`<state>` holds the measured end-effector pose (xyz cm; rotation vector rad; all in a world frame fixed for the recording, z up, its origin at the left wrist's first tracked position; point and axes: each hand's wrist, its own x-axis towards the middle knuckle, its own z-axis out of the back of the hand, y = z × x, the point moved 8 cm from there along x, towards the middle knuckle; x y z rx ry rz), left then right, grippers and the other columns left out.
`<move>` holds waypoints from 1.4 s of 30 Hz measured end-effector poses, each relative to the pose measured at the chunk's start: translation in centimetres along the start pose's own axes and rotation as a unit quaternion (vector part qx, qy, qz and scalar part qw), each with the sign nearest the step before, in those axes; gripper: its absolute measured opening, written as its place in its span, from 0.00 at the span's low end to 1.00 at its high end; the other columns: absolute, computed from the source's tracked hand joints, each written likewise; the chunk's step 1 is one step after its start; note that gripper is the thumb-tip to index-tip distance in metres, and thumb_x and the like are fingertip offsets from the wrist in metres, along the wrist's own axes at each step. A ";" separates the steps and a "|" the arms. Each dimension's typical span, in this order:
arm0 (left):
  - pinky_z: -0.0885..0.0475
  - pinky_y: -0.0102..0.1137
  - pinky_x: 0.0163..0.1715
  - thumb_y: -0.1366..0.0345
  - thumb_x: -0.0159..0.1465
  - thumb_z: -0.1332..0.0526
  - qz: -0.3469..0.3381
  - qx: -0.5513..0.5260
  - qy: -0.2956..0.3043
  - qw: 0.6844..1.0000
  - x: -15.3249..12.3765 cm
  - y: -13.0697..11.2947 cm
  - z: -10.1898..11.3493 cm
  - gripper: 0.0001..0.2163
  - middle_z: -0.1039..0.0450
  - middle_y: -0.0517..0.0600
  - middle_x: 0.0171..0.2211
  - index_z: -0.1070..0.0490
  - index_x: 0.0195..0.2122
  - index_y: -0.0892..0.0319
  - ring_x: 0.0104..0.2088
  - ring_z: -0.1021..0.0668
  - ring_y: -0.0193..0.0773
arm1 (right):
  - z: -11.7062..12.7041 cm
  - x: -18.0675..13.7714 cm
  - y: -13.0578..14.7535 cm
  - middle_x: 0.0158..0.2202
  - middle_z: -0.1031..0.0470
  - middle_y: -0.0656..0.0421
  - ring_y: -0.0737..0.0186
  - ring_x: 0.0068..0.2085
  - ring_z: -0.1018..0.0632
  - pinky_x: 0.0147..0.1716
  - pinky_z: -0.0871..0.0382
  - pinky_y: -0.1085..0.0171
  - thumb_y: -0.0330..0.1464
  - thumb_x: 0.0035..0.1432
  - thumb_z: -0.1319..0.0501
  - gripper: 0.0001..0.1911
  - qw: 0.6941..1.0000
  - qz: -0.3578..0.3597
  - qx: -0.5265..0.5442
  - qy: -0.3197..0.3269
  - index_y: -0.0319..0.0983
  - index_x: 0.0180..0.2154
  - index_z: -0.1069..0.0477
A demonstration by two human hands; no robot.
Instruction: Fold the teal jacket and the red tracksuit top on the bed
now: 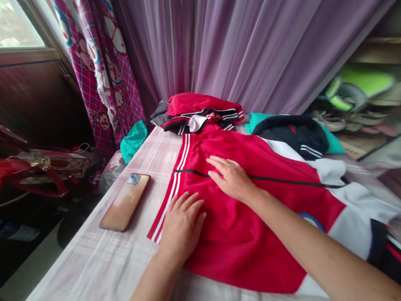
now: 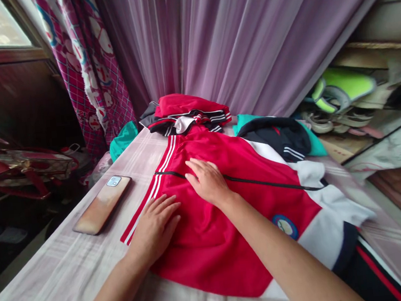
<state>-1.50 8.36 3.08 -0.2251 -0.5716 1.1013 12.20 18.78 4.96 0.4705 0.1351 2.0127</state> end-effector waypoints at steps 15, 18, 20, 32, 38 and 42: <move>0.51 0.57 0.68 0.52 0.71 0.52 0.127 0.010 0.090 0.988 0.3 4.7 -1.5 0.24 0.39 0.49 0.68 0.36 0.66 0.48 0.70 0.41 0.50 | 1.8 -20.2 -10.4 0.71 0.45 0.50 0.49 0.70 0.42 0.66 0.49 0.41 0.42 0.68 0.51 0.29 0.954 -0.243 -0.165 0.053 0.44 0.67 0.39; 0.51 0.55 0.68 0.49 0.71 0.58 0.127 -0.095 0.094 0.983 0.6 5.1 -0.3 0.27 0.43 0.48 0.70 0.42 0.68 0.49 0.70 0.40 0.47 | 2.2 -20.3 -10.3 0.71 0.44 0.51 0.50 0.70 0.41 0.66 0.48 0.41 0.42 0.68 0.52 0.28 0.959 -0.241 -0.142 0.044 0.44 0.67 0.38; 0.47 0.49 0.68 0.44 0.70 0.61 0.125 -0.122 0.086 0.981 1.0 5.7 0.3 0.32 0.42 0.50 0.70 0.43 0.69 0.53 0.69 0.39 0.45 | 2.9 -20.1 -10.6 0.70 0.41 0.51 0.52 0.68 0.38 0.65 0.45 0.43 0.41 0.69 0.54 0.28 0.964 -0.237 -0.116 0.020 0.44 0.66 0.37; 0.41 0.44 0.66 0.53 0.69 0.60 0.141 0.040 0.058 0.987 2.5 8.6 -0.2 0.30 0.35 0.55 0.66 0.40 0.67 0.60 0.66 0.33 0.47 | 5.9 -27.6 -17.6 0.69 0.42 0.45 0.48 0.68 0.39 0.65 0.45 0.47 0.43 0.68 0.56 0.33 0.899 -0.388 -0.204 0.000 0.36 0.69 0.44; 0.36 0.37 0.63 0.52 0.68 0.58 0.139 -0.017 0.081 0.987 2.9 8.6 0.8 0.29 0.29 0.54 0.61 0.33 0.63 0.60 0.62 0.28 0.45 | 6.5 -27.7 -17.4 0.69 0.42 0.42 0.48 0.68 0.39 0.65 0.45 0.51 0.43 0.69 0.57 0.34 0.888 -0.410 -0.207 0.017 0.30 0.68 0.42; 0.40 0.47 0.65 0.57 0.68 0.55 0.099 0.070 0.117 0.986 2.9 7.2 0.1 0.25 0.35 0.53 0.66 0.32 0.62 0.55 0.66 0.33 0.46 | 7.5 -26.2 -16.5 0.68 0.40 0.41 0.44 0.67 0.37 0.64 0.44 0.46 0.44 0.68 0.54 0.33 0.888 -0.410 -0.207 0.030 0.31 0.65 0.38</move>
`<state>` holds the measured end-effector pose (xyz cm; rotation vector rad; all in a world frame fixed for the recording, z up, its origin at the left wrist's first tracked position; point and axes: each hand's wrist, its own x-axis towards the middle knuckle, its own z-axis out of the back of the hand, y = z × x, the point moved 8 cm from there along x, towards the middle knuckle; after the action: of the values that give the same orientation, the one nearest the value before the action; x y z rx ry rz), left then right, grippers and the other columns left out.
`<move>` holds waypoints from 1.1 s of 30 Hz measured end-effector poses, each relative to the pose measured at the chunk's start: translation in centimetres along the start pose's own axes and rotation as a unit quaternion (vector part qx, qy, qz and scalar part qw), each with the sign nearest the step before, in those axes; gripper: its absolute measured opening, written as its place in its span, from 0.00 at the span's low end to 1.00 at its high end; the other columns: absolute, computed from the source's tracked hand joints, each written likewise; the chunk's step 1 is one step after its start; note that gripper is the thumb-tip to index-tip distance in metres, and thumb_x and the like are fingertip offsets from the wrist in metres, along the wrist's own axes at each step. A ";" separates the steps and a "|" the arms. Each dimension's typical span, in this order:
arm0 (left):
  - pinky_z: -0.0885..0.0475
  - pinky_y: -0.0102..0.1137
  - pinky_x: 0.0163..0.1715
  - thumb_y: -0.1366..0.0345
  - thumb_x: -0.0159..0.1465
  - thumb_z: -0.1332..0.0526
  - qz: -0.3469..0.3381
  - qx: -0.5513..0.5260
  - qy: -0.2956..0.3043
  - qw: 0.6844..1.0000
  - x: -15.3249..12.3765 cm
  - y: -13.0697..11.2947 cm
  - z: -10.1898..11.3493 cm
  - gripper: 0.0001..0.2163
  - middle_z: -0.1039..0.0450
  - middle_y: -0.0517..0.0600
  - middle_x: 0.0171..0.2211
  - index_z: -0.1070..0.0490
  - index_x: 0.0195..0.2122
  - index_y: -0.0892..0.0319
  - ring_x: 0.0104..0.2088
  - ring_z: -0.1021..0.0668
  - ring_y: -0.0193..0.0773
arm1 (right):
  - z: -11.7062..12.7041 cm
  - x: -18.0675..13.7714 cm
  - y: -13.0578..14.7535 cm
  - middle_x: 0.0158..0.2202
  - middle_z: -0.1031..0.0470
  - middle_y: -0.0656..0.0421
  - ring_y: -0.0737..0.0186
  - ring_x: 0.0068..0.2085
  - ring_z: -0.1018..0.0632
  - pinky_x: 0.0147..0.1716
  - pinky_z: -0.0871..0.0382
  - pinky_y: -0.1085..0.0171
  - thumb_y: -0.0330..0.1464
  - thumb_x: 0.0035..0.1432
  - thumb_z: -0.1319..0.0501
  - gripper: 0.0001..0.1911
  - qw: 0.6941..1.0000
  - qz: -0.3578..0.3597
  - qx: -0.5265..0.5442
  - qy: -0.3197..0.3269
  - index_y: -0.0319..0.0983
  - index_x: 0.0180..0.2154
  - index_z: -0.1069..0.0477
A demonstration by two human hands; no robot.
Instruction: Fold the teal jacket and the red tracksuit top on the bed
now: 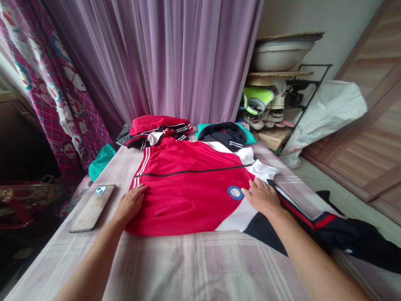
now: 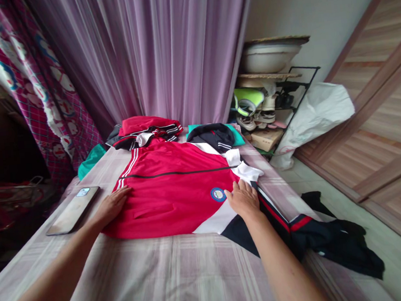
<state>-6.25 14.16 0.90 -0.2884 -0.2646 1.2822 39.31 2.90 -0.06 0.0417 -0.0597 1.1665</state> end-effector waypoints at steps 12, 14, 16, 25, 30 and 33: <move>0.39 0.54 0.63 0.60 0.70 0.52 -0.016 0.111 0.002 0.994 0.1 -0.6 -0.2 0.22 0.36 0.51 0.66 0.33 0.63 0.47 0.65 0.31 0.49 | -2.3 1.5 0.8 0.72 0.48 0.53 0.52 0.71 0.44 0.66 0.51 0.42 0.43 0.70 0.58 0.30 0.997 0.058 0.001 0.051 0.44 0.69 0.44; 0.33 0.46 0.59 0.60 0.70 0.52 0.007 0.103 0.001 0.995 0.7 0.2 0.8 0.22 0.28 0.52 0.61 0.31 0.62 0.49 0.59 0.25 0.49 | -2.5 1.6 0.1 0.73 0.49 0.53 0.52 0.71 0.44 0.67 0.51 0.43 0.42 0.70 0.59 0.30 0.998 0.054 0.002 0.039 0.44 0.69 0.45; 0.29 0.38 0.54 0.60 0.70 0.53 0.050 0.097 -0.027 0.994 1.5 1.3 2.3 0.22 0.23 0.54 0.55 0.29 0.60 0.53 0.53 0.21 0.47 | -2.4 1.5 0.2 0.72 0.47 0.53 0.52 0.71 0.44 0.67 0.51 0.43 0.42 0.70 0.58 0.30 0.998 0.056 0.003 0.023 0.44 0.69 0.43; 0.30 0.31 0.34 0.49 0.64 0.46 0.181 0.092 0.025 0.979 6.3 4.9 3.5 0.23 0.19 0.57 0.42 0.22 0.48 0.61 0.42 0.19 0.48 | 0.0 1.5 0.8 0.64 0.32 0.51 0.51 0.63 0.31 0.60 0.41 0.49 0.39 0.68 0.52 0.24 0.996 0.085 0.022 -0.030 0.42 0.60 0.29; 0.38 0.29 0.28 0.51 0.61 0.40 0.174 0.053 0.091 0.979 8.3 5.0 2.9 0.18 0.30 0.47 0.19 0.22 0.29 0.62 0.28 0.27 0.38 | 4.5 4.1 -2.1 0.56 0.25 0.46 0.48 0.54 0.26 0.51 0.36 0.52 0.35 0.67 0.51 0.21 0.989 0.013 0.034 -0.144 0.37 0.55 0.27; 0.42 0.29 0.25 0.50 0.59 0.39 0.185 0.032 0.106 0.976 8.7 5.2 2.4 0.20 0.43 0.43 0.12 0.31 0.18 0.60 0.21 0.34 0.34 | 5.3 6.4 -4.4 0.55 0.25 0.41 0.43 0.55 0.26 0.49 0.35 0.49 0.42 0.66 0.49 0.26 0.990 -0.082 0.018 -0.116 0.33 0.56 0.29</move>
<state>-9.48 24.05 1.61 -0.4314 0.0158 1.6091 45.68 6.71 5.64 0.2109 -0.2373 0.9945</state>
